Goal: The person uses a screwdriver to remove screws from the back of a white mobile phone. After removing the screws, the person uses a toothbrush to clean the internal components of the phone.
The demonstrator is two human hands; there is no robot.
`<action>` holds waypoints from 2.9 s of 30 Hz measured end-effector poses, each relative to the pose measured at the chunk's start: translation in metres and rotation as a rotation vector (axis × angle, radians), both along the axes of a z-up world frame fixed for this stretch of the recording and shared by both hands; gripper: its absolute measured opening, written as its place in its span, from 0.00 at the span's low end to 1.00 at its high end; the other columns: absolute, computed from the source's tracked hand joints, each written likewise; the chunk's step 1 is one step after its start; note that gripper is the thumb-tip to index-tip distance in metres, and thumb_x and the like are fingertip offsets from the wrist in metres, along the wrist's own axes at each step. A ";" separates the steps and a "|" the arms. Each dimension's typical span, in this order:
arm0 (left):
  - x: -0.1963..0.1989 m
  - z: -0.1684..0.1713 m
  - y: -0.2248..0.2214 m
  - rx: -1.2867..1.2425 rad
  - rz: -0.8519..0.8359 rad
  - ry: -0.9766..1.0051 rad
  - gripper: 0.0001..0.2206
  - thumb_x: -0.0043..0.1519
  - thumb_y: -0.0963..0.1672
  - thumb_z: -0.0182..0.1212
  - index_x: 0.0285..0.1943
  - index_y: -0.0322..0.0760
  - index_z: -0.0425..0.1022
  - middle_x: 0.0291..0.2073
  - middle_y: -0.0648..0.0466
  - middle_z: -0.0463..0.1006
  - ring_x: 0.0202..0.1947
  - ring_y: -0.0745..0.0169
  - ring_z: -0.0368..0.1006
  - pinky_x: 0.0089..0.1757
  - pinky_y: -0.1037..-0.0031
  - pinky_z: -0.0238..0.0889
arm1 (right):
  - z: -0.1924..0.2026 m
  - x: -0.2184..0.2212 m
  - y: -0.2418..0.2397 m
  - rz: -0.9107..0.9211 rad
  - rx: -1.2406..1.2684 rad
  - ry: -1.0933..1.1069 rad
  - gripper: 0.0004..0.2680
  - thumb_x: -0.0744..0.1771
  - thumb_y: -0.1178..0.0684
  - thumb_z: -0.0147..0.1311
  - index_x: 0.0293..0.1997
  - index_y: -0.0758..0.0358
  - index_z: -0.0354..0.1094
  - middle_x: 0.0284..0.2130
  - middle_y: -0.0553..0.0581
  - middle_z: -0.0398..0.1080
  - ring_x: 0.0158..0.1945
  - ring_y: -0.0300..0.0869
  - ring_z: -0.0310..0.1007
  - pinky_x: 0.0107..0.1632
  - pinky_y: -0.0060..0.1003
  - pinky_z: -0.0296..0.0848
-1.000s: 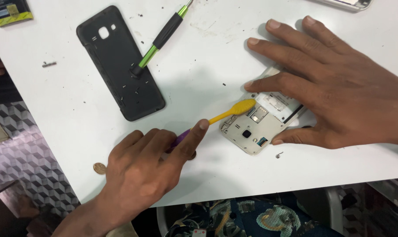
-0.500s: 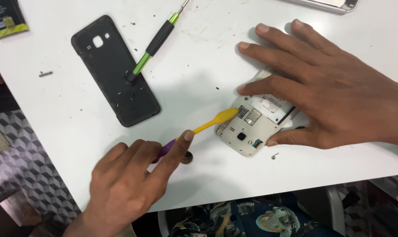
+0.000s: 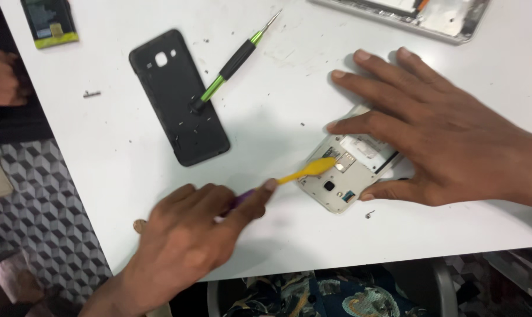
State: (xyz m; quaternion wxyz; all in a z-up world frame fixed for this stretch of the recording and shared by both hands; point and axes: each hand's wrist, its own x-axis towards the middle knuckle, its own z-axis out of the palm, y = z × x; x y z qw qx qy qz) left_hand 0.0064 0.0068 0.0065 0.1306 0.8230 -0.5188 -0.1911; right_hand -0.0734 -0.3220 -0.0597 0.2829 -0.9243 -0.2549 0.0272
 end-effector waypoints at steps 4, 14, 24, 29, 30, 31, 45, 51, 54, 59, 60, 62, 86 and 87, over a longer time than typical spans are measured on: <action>-0.003 -0.001 -0.004 0.011 -0.028 -0.071 0.23 0.59 0.40 0.64 0.66 0.38 0.75 0.19 0.58 0.73 0.17 0.72 0.66 0.21 0.75 0.64 | 0.003 0.000 0.001 0.005 -0.007 0.006 0.29 0.64 0.24 0.44 0.68 0.47 0.56 0.74 0.60 0.43 0.80 0.52 0.31 0.75 0.62 0.35; 0.012 0.009 0.002 -0.148 0.133 0.001 0.25 0.58 0.38 0.65 0.67 0.41 0.72 0.25 0.56 0.74 0.20 0.69 0.67 0.24 0.71 0.64 | 0.006 0.000 -0.001 0.008 0.050 -0.014 0.29 0.65 0.23 0.47 0.69 0.46 0.55 0.74 0.60 0.43 0.80 0.52 0.31 0.75 0.60 0.34; -0.001 0.007 -0.014 -0.070 0.185 0.171 0.26 0.58 0.36 0.64 0.68 0.37 0.71 0.21 0.54 0.73 0.16 0.65 0.65 0.21 0.68 0.62 | 0.001 -0.003 -0.004 0.000 -0.046 0.067 0.31 0.61 0.24 0.49 0.67 0.47 0.57 0.73 0.63 0.44 0.78 0.54 0.28 0.74 0.62 0.32; -0.014 0.013 -0.024 -0.097 0.426 0.355 0.24 0.58 0.33 0.58 0.66 0.36 0.74 0.25 0.52 0.77 0.18 0.67 0.67 0.23 0.71 0.62 | -0.010 -0.009 -0.007 -0.021 0.109 -0.121 0.30 0.64 0.24 0.47 0.68 0.49 0.55 0.74 0.62 0.43 0.80 0.51 0.30 0.77 0.59 0.32; -0.016 0.015 -0.027 -0.090 0.456 0.379 0.23 0.59 0.33 0.57 0.65 0.35 0.74 0.26 0.52 0.78 0.18 0.67 0.68 0.24 0.72 0.62 | -0.012 -0.010 -0.008 -0.026 0.123 -0.129 0.30 0.63 0.25 0.48 0.68 0.49 0.55 0.74 0.62 0.43 0.80 0.51 0.30 0.77 0.59 0.32; -0.019 0.016 -0.029 -0.093 0.456 0.393 0.23 0.60 0.33 0.56 0.66 0.35 0.74 0.27 0.52 0.78 0.20 0.68 0.69 0.24 0.73 0.63 | -0.014 -0.011 -0.009 -0.026 0.113 -0.110 0.30 0.61 0.26 0.50 0.66 0.50 0.56 0.73 0.62 0.44 0.79 0.51 0.31 0.76 0.59 0.32; -0.047 0.019 -0.040 0.016 0.524 0.355 0.18 0.67 0.37 0.53 0.68 0.34 0.71 0.34 0.52 0.84 0.27 0.75 0.72 0.29 0.80 0.67 | -0.016 -0.013 -0.009 -0.092 0.088 -0.008 0.33 0.52 0.28 0.63 0.59 0.50 0.64 0.70 0.62 0.49 0.77 0.50 0.34 0.73 0.54 0.33; -0.055 0.020 -0.044 0.146 0.547 0.220 0.20 0.64 0.36 0.55 0.66 0.35 0.72 0.27 0.51 0.82 0.19 0.74 0.68 0.22 0.77 0.59 | -0.010 -0.010 -0.009 -0.103 0.100 0.044 0.33 0.50 0.31 0.67 0.58 0.49 0.65 0.71 0.62 0.49 0.76 0.50 0.33 0.73 0.57 0.31; -0.060 0.022 -0.045 0.245 0.512 0.091 0.21 0.62 0.35 0.56 0.66 0.35 0.73 0.22 0.51 0.80 0.15 0.73 0.64 0.20 0.75 0.55 | -0.010 -0.010 -0.011 -0.088 0.083 0.052 0.33 0.50 0.31 0.67 0.58 0.49 0.65 0.71 0.62 0.49 0.76 0.50 0.33 0.73 0.56 0.31; -0.064 0.027 -0.049 0.207 0.451 0.053 0.24 0.60 0.33 0.55 0.68 0.32 0.71 0.21 0.52 0.76 0.18 0.74 0.67 0.22 0.76 0.59 | -0.010 -0.010 -0.010 -0.098 0.072 0.043 0.33 0.51 0.31 0.67 0.58 0.50 0.65 0.71 0.63 0.49 0.76 0.50 0.33 0.73 0.57 0.31; -0.064 0.027 -0.049 0.223 0.434 0.031 0.25 0.58 0.33 0.55 0.68 0.32 0.71 0.20 0.51 0.74 0.18 0.73 0.66 0.23 0.75 0.59 | -0.010 -0.010 -0.010 -0.100 0.067 0.043 0.33 0.51 0.31 0.67 0.58 0.51 0.65 0.71 0.63 0.49 0.76 0.51 0.33 0.73 0.57 0.31; -0.064 0.026 -0.049 0.232 0.429 0.032 0.24 0.59 0.33 0.57 0.67 0.32 0.71 0.19 0.51 0.73 0.16 0.70 0.65 0.22 0.73 0.58 | -0.011 -0.010 -0.009 -0.095 0.058 0.044 0.33 0.51 0.32 0.67 0.58 0.50 0.64 0.71 0.63 0.49 0.76 0.50 0.33 0.73 0.56 0.31; -0.049 0.033 -0.058 0.249 0.436 0.089 0.26 0.56 0.31 0.56 0.65 0.36 0.74 0.22 0.52 0.77 0.20 0.71 0.74 0.23 0.75 0.64 | -0.010 -0.010 -0.010 -0.105 0.067 0.034 0.35 0.49 0.30 0.67 0.58 0.51 0.65 0.70 0.64 0.49 0.76 0.53 0.35 0.73 0.59 0.33; -0.050 0.033 -0.057 0.259 0.446 0.078 0.26 0.56 0.31 0.56 0.65 0.36 0.74 0.21 0.51 0.78 0.19 0.71 0.73 0.22 0.74 0.64 | -0.011 -0.010 -0.009 -0.102 0.073 0.034 0.35 0.49 0.31 0.67 0.58 0.51 0.66 0.70 0.64 0.50 0.76 0.52 0.35 0.73 0.58 0.34</action>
